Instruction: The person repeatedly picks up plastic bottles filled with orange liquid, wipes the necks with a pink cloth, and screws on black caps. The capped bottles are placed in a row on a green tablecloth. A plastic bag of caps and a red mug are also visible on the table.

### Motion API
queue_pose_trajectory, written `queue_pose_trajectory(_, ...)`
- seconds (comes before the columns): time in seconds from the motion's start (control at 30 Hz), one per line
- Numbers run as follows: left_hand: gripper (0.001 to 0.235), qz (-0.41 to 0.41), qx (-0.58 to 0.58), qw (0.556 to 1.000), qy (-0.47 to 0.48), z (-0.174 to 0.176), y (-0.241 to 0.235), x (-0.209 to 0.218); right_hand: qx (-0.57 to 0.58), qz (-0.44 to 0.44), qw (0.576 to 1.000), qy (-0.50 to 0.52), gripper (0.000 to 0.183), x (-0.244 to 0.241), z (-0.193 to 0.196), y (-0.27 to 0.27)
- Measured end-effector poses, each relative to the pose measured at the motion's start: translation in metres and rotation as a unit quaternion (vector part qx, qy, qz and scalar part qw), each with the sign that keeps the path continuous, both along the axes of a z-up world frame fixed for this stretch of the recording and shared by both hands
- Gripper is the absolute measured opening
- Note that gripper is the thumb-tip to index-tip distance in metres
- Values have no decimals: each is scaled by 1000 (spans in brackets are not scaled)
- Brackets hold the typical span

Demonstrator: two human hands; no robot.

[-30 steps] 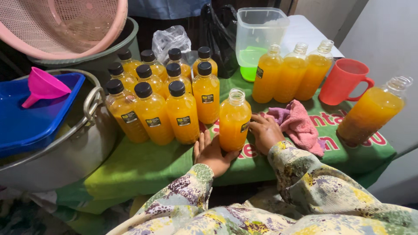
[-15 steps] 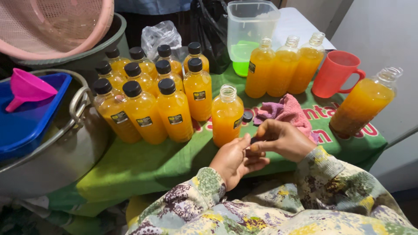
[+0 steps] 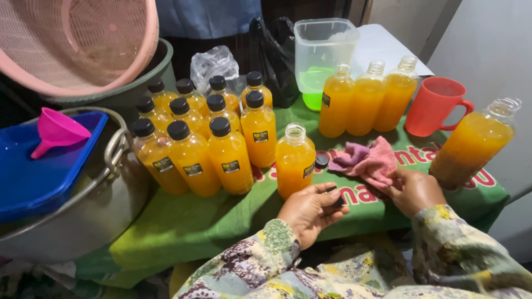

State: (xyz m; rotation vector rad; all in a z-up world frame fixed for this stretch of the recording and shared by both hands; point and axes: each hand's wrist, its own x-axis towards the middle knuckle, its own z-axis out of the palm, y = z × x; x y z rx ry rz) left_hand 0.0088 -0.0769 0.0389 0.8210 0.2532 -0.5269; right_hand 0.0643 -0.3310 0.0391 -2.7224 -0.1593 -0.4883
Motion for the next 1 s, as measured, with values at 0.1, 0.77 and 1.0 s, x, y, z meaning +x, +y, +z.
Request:
queue_pose_trajectory(0.1, 35, 11, 6, 1000, 1, 4, -16, 7, 29, 48, 992, -110, 21, -15, 19, 6)
queue_pose_trajectory(0.77, 21, -11, 44, 997, -58, 29, -27, 38, 428, 286, 812, 274, 45, -18, 42, 35)
queue_pose_trajectory(1.0, 20, 67, 82, 990, -89, 39, -38, 23, 496, 224, 827, 143, 41, -26, 25, 50)
